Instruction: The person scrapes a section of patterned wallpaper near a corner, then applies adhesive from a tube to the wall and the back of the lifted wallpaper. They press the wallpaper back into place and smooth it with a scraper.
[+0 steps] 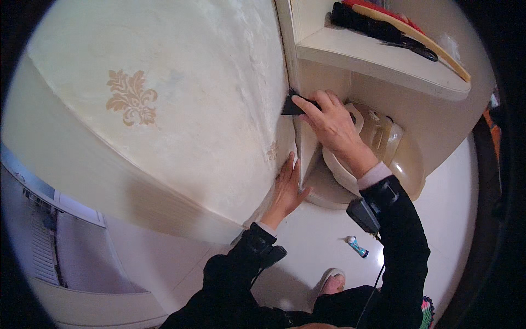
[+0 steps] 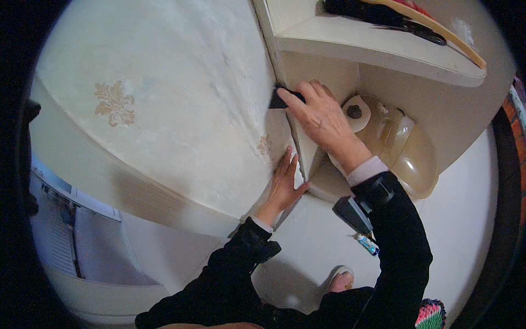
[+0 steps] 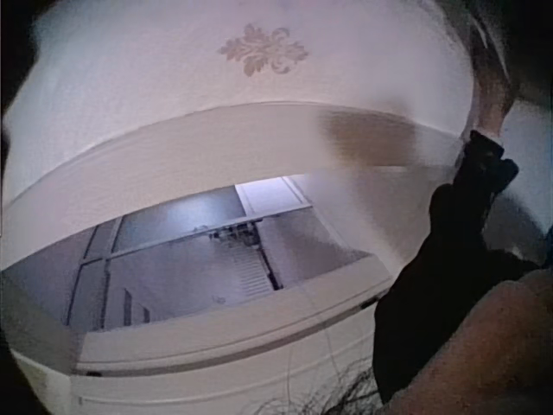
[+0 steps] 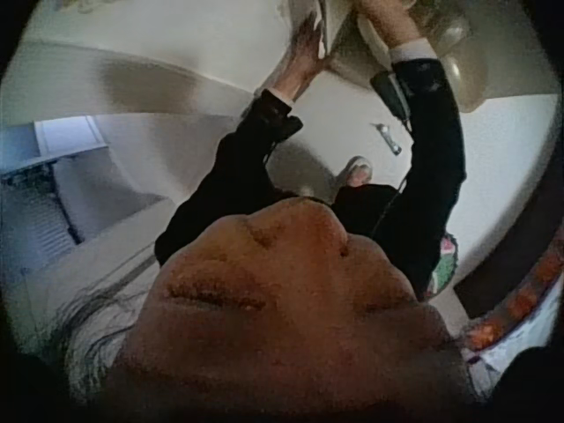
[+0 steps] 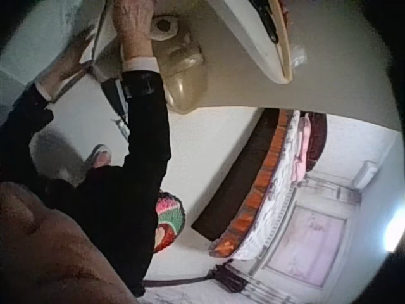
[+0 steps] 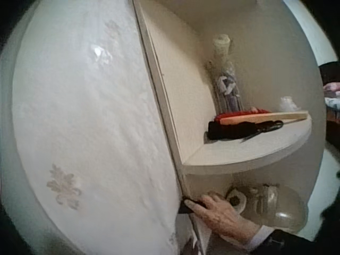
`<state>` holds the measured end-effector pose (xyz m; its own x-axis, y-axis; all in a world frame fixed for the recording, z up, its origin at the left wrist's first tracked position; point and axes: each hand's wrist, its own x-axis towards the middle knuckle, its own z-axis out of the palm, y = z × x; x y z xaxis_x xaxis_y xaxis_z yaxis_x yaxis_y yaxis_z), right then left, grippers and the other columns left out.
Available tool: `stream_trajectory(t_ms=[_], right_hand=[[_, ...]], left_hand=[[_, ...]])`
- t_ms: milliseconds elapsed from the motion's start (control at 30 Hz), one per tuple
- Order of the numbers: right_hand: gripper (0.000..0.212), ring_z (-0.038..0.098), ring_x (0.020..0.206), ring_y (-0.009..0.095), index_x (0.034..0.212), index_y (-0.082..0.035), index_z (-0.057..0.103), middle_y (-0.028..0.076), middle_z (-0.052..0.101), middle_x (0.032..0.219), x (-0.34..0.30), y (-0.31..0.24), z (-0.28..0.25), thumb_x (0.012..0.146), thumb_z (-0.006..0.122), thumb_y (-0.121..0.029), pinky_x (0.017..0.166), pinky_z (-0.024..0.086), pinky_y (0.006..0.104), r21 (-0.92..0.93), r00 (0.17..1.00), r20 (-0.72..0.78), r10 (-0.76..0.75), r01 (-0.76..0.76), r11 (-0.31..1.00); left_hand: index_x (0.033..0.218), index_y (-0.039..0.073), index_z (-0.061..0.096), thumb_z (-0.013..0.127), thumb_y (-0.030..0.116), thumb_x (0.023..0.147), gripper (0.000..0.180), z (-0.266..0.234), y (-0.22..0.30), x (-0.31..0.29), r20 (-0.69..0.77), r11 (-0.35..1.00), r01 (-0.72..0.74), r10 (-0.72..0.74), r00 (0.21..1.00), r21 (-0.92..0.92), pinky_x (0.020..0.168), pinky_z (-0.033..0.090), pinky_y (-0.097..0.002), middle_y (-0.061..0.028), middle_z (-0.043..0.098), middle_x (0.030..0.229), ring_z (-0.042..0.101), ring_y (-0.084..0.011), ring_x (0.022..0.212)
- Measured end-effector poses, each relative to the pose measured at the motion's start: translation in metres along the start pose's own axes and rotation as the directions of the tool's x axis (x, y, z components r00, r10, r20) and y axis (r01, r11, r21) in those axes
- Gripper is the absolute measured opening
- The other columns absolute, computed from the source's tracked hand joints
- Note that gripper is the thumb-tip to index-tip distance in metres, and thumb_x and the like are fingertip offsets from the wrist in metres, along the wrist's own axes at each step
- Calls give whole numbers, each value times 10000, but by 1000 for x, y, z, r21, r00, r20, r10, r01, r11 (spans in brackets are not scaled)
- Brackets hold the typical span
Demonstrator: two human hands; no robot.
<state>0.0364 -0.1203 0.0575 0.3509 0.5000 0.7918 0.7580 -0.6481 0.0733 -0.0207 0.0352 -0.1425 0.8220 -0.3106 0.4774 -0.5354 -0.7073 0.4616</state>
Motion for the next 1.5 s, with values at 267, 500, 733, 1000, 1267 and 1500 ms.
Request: stream_trajectory(t_ms=[267,500,733,1000,1267,1500], right_hand=[[395,531,917,290,1204,-113,621,111,552,1009,60,-25,-20,815,688,-120,774,453,372,0,983,-179,-27,28,1000],[120,609,770,312,974,-68,599,87,591,815,35,-39,-43,906,609,-167,664,486,397,197,958,-127,259,-232,953],[135,612,786,366,936,-25,627,170,590,883,68,-54,-34,855,656,-129,691,484,439,467,913,-154,377,-268,843],[178,610,735,317,828,-10,563,152,595,814,76,-30,-17,770,725,-55,654,483,398,473,729,-303,614,-444,761],[135,606,717,334,904,-31,619,149,558,863,61,-51,-1,781,675,-40,624,489,417,649,724,-415,552,-190,736],[192,571,671,279,963,10,609,121,476,808,59,-78,9,779,647,-27,563,487,374,581,702,-555,446,-57,812]], left_hand=[[1424,-83,302,750,284,760,881,-11,8,8,70,999,39,-38,997,-12,1134,254,-492,-282,195,1535,248,-433,1402],[1390,-56,386,753,305,744,826,2,2,5,-56,1000,-31,31,998,1,1101,299,-491,-278,207,1538,279,-432,1388],[1342,-28,442,727,341,798,716,-36,20,11,79,997,-75,75,994,-6,1096,290,-506,-238,413,1418,365,-414,1335],[1308,-21,474,738,201,802,612,-193,113,32,-28,866,-158,194,981,475,1095,300,-520,-202,481,1361,364,-403,1345],[1340,-151,396,748,213,760,769,-206,129,87,-140,664,7,147,979,748,1153,215,-522,-251,286,1512,222,-416,1428],[1464,-3,320,666,285,810,793,-201,104,86,-96,583,9,118,988,813,1180,122,-493,-198,341,1504,217,-323,1449]])
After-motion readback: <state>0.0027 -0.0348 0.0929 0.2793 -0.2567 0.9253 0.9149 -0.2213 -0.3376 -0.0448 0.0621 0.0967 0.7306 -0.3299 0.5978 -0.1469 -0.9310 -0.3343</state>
